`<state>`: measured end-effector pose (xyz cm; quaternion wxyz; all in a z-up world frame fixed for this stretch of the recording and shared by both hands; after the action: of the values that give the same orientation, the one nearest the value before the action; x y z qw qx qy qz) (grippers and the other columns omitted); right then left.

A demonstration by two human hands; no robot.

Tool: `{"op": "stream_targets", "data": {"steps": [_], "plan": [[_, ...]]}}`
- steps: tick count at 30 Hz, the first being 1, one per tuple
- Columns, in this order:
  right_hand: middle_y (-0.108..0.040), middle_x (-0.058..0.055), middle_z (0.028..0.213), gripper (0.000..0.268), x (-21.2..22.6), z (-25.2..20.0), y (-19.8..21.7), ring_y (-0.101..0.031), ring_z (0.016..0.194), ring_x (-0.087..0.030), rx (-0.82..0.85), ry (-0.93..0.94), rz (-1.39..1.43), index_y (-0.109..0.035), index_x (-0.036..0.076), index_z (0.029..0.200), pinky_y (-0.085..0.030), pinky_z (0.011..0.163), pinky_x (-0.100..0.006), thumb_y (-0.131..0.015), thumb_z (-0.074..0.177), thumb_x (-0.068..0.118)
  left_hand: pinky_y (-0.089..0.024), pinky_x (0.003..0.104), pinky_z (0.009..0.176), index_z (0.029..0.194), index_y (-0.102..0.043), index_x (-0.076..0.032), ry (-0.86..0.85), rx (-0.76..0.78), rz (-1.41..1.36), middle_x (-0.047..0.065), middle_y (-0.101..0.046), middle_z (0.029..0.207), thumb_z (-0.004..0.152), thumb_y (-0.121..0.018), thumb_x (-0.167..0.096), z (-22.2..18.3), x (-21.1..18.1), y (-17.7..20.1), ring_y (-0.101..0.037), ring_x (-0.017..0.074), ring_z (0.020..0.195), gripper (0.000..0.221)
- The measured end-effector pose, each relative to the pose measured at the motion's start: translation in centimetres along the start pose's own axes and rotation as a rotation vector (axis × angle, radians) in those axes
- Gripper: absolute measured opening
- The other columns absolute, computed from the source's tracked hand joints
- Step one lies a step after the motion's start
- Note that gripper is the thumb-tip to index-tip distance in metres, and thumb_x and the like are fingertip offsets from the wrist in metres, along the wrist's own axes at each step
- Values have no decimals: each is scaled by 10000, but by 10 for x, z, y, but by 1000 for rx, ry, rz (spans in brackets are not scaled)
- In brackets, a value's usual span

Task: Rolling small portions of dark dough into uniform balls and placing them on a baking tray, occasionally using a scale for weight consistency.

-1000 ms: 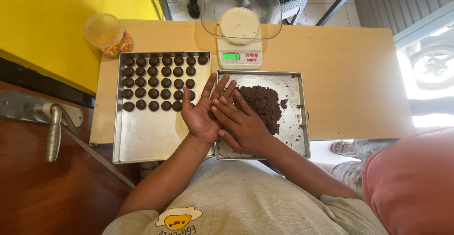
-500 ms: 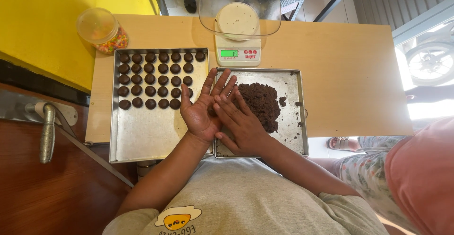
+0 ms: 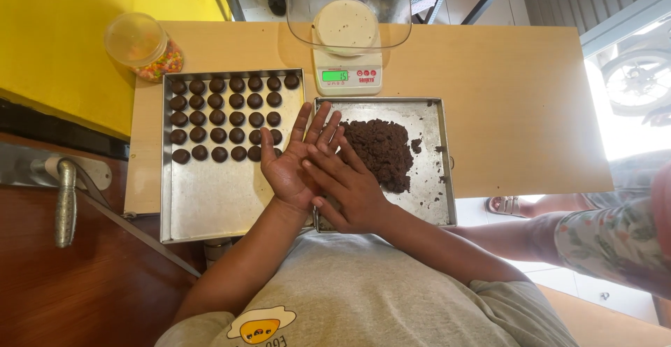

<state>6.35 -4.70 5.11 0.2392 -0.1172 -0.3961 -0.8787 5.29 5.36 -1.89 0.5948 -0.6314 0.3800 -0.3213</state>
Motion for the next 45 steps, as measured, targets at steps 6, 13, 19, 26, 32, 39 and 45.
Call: {"op": "stream_targets", "data": {"steps": [6, 13, 19, 26, 32, 39, 45], "plan": [[-554, -193, 1515, 579, 4, 1, 6, -499, 1426, -367, -4, -75, 110, -565, 28, 1468, -303, 1234, -531, -592, 1000, 369, -324, 534, 1259, 1462, -541, -114, -40, -35, 27, 201, -521, 1538, 940, -428, -729, -2, -3, 0, -445, 382, 1469, 815], [-489, -212, 1568, 581, 1, -1, 6, -445, 1466, -369, 3, -68, -34, -502, -2, 1509, -273, 1247, -525, -525, 1046, 350, -287, 516, 1266, 1517, -498, -125, 19, 73, 113, 169, -445, 1606, 987, -402, -683, -5, 0, -8, -367, 364, 1518, 776], [-636, -143, 1422, 422, -10, 6, 17, -527, 1400, -365, -3, -145, -79, -660, 70, 1374, -286, 1245, -532, -655, 979, 220, -129, 530, 1299, 1611, -374, -161, 93, 205, 281, 128, -251, 1707, 978, -319, -758, -10, 7, -28, -149, 351, 1595, 872], [-785, -59, 1037, 198, -15, 18, 28, -731, 1128, -276, -116, -202, 30, -760, 106, 1051, -335, 1204, -545, -799, 858, 129, -235, 510, 1285, 1554, -463, -159, 58, 102, 141, 139, -384, 1646, 974, -390, -725, -6, 0, -15, -302, 345, 1547, 813], [-768, -40, 1124, 308, 1, 27, 24, -709, 1175, -255, -91, -78, 29, -757, 123, 1120, -286, 1249, -543, -808, 887, 317, -310, 534, 1258, 1557, -442, -142, 59, 59, -9, 179, -380, 1647, 941, -411, -726, -4, 0, -32, -329, 370, 1543, 849], [-637, -121, 1418, 315, -9, 36, 36, -459, 1455, -380, 0, -90, 57, -775, 152, 1192, -140, 1283, -553, -774, 896, 261, -294, 548, 1267, 1592, -385, -178, 142, 134, 64, 131, -330, 1685, 938, -317, -788, -1, 12, -49, -306, 341, 1560, 897], [-669, -117, 1367, 301, -26, 42, 46, -496, 1428, -356, -77, -119, 41, -781, 138, 1119, -160, 1288, -509, -820, 880, 317, -476, 453, 1091, 1512, -480, -123, 146, 71, 208, 142, -514, 1536, 999, -401, -670, 6, 9, -30, -531, 315, 1376, 755]]}}
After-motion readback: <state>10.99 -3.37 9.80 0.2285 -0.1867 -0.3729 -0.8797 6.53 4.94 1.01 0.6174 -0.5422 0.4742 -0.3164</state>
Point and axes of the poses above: each hand's wrist, its own z-axis towards the middle knuckle, its own y-axis out of the back of the hand, x = y × z, the point moved 7 cm from there along z, towards the middle knuckle
